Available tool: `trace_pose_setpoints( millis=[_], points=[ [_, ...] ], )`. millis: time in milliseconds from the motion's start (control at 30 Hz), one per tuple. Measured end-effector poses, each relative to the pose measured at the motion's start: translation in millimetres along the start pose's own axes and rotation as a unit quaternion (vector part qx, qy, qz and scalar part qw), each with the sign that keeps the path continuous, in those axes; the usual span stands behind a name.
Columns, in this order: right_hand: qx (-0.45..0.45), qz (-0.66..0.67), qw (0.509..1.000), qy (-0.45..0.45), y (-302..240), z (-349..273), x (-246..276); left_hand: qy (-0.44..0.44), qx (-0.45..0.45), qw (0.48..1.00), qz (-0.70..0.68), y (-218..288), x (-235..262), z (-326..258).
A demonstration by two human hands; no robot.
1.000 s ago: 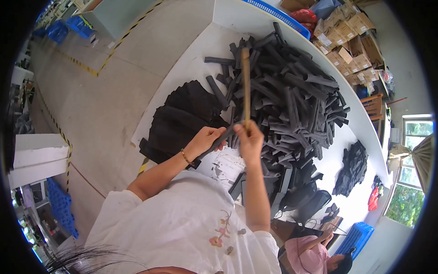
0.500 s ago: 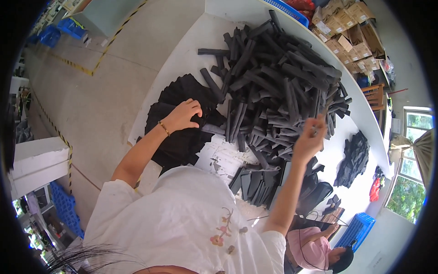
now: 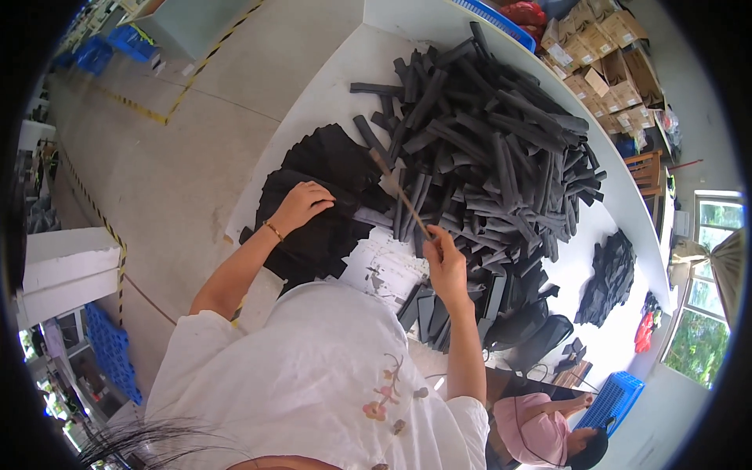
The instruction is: Processing and preparing black foam strips using a wooden stick at a workshop table.
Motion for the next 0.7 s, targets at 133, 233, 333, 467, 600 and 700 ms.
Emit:
trace_pose_setpoints(
  millis=[133,233,333,467,600,700],
  points=[
    [0.058,-0.117,0.988,-0.084,-15,-9,-4,0.032,0.017,0.996,-0.079,-5,17,-1],
    [0.085,-0.160,0.979,-0.098,-24,-15,-2,0.020,0.028,0.993,-0.115,-2,29,1],
    [0.075,-0.168,0.975,-0.121,-26,-19,-2,0.033,0.039,0.990,-0.133,3,38,1],
    [0.068,-0.176,0.972,-0.141,-31,-21,-6,0.014,0.042,0.987,-0.151,5,38,1],
    [0.101,-0.184,0.969,-0.129,-34,-20,-14,0.001,0.024,0.986,-0.164,13,37,2],
    [0.123,-0.205,0.961,-0.136,-36,-11,-37,-0.006,0.001,0.988,-0.155,26,31,7]
  ],
)
Point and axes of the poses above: each hand's wrist, its own z-axis towards the middle knuckle, its own x-axis out of the back of the hand, y = z × x, the point moved 8 cm from there along z, towards the middle knuckle, and after that the axes turned 13 degrees about -y, right-handed, at the moved point
